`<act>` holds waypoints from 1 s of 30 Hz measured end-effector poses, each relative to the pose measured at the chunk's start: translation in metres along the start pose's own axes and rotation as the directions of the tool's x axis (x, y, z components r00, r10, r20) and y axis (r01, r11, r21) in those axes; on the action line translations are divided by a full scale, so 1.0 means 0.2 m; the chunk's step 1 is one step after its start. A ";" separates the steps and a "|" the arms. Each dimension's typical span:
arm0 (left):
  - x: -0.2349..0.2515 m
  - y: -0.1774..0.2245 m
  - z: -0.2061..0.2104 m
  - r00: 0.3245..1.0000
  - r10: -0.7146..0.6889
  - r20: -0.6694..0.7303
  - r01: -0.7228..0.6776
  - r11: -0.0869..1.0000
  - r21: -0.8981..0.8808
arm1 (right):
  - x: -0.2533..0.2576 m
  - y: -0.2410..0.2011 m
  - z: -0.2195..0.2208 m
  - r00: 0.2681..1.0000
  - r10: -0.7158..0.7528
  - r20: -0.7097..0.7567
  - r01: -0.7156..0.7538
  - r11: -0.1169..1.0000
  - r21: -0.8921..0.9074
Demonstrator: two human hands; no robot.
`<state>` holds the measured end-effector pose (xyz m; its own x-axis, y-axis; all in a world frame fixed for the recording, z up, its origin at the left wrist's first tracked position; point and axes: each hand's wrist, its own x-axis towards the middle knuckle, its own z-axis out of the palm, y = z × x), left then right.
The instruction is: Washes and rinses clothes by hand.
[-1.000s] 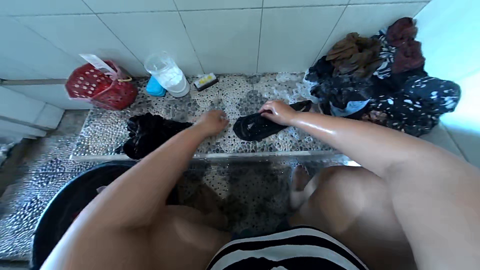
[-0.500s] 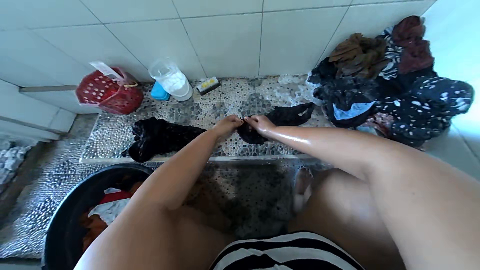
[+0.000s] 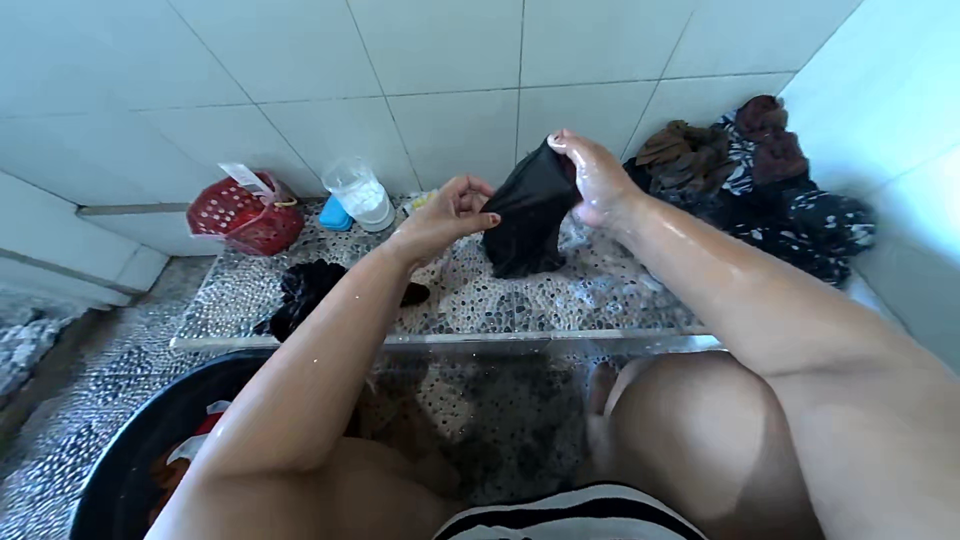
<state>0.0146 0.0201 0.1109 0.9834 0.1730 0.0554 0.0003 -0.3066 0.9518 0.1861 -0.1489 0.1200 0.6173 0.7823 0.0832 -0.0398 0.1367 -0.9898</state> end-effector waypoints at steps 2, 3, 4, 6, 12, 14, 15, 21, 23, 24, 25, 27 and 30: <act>-0.01 0.09 -0.02 0.999 0.032 0.026 -0.038 0.963 0.266 | -0.02 -0.10 -0.04 0.996 -0.043 0.077 0.046 0.998 -0.040; -0.01 0.11 -0.01 0.997 0.078 0.000 -0.073 0.937 0.342 | -0.03 -0.14 -0.05 0.989 -0.054 0.139 0.062 0.997 -0.051; -0.01 0.14 0.01 0.991 0.131 -0.023 -0.114 0.922 0.370 | -0.05 -0.18 -0.07 0.975 -0.060 0.215 0.074 0.996 -0.056; -0.01 0.18 0.06 0.976 0.215 0.007 -0.211 0.948 0.239 | -0.08 -0.24 -0.08 0.929 -0.082 0.361 0.104 0.994 -0.043; 0.03 0.25 0.20 0.921 0.329 0.209 -0.295 0.939 -0.179 | -0.13 -0.40 -0.14 0.863 -0.180 0.473 0.238 0.969 -0.065; 0.03 0.26 0.16 0.889 0.317 0.331 -0.263 0.944 -0.200 | -0.15 -0.44 -0.19 0.873 -0.192 0.448 0.247 0.967 -0.067; 0.02 0.26 0.15 0.871 0.282 0.401 -0.219 0.956 -0.197 | -0.16 -0.45 -0.21 0.883 -0.199 0.426 0.251 0.965 -0.070; -0.02 0.24 0.15 0.752 -0.043 0.658 0.182 0.973 -0.144 | -0.13 -0.43 -0.35 0.962 -0.208 0.179 0.213 0.977 -0.012; -0.02 0.24 0.13 0.718 -0.045 0.695 0.182 0.975 -0.125 | -0.12 -0.39 -0.39 0.961 -0.185 0.205 0.192 0.981 -0.012; -0.02 0.25 0.11 0.717 -0.078 0.693 0.170 0.983 -0.065 | -0.11 -0.37 -0.41 0.960 -0.167 0.225 0.177 0.984 -0.023; -0.02 0.28 0.09 0.731 -0.126 0.670 0.150 0.988 0.022 | -0.11 -0.37 -0.43 0.957 -0.155 0.245 0.169 0.985 -0.033; -0.03 0.31 0.04 0.773 -0.204 0.601 0.117 0.976 0.182 | -0.11 -0.37 -0.46 0.939 -0.162 0.304 0.179 0.983 -0.029; -0.04 0.31 -0.08 0.843 -0.213 0.494 0.086 0.960 0.268 | -0.13 -0.39 -0.48 0.917 -0.166 0.362 0.181 0.983 -0.008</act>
<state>0.0030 0.0148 0.1744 0.9184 -0.2514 -0.3055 0.1335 -0.5299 0.8375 0.2490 -0.2382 0.1839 0.2881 0.9149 0.2828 0.0787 0.2717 -0.9592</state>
